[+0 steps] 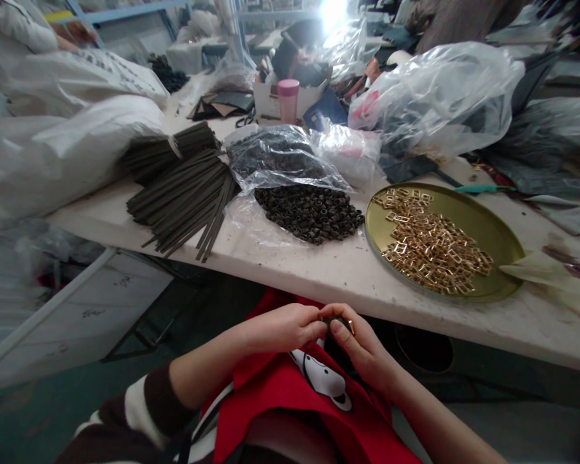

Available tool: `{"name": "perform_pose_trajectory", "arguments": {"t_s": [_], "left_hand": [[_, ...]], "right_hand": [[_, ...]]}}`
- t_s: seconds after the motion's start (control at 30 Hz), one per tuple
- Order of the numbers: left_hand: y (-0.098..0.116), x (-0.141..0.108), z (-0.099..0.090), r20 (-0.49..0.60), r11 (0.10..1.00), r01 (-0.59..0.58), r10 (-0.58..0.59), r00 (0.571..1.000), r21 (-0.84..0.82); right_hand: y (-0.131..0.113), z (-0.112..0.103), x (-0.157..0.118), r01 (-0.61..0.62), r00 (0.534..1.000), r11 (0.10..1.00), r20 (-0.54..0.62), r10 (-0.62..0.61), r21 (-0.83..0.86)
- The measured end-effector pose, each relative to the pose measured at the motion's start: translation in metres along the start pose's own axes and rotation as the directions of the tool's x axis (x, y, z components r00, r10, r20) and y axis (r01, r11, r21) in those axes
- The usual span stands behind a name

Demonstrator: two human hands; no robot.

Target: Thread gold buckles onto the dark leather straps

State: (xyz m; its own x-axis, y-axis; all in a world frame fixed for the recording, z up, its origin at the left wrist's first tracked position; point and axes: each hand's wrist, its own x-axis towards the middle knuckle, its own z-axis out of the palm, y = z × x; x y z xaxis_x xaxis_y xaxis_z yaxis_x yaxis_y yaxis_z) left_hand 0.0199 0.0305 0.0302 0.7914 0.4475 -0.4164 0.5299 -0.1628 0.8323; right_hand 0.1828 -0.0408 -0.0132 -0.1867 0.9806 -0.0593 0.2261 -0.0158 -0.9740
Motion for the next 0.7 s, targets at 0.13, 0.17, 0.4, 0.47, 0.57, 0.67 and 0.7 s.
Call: {"name": "perform_pose_trajectory", "arguments": {"t_s": [0.13,0.17,0.4,0.47,0.57,0.67,0.7], "left_hand": [[0.002,0.006,0.001,-0.110,0.996,-0.080,0.084,0.990,0.041],[0.002,0.007,-0.001,-0.131,0.993,-0.094,0.103,0.986,0.072],[-0.025,0.032,-0.039,-0.468,0.859,0.131,0.137,0.873,0.495],[-0.043,0.044,-0.050,-0.548,0.798,0.206,0.177,0.818,0.566],[-0.067,0.051,-0.064,-0.597,0.753,0.274,0.190,0.780,0.598],[-0.082,0.033,-0.084,-0.750,0.752,0.381,0.220,0.624,0.538],[-0.086,0.023,-0.094,-0.833,0.756,0.469,0.178,0.524,0.457]], "right_hand": [[0.004,-0.004,0.007,0.048,0.998,0.994,-0.026,-0.051,-0.103],[0.005,-0.007,0.010,0.063,0.997,0.985,-0.028,-0.068,-0.159],[0.022,-0.047,0.061,0.048,0.972,0.787,-0.154,-0.179,-0.615],[0.038,-0.056,0.079,0.069,0.954,0.684,-0.152,-0.257,-0.726],[0.067,-0.061,0.096,0.116,0.919,0.559,-0.124,-0.374,-0.821],[0.085,-0.061,0.100,0.093,0.894,0.547,-0.173,-0.414,-0.832],[0.086,-0.061,0.099,0.076,0.893,0.563,-0.195,-0.405,-0.823]]}}
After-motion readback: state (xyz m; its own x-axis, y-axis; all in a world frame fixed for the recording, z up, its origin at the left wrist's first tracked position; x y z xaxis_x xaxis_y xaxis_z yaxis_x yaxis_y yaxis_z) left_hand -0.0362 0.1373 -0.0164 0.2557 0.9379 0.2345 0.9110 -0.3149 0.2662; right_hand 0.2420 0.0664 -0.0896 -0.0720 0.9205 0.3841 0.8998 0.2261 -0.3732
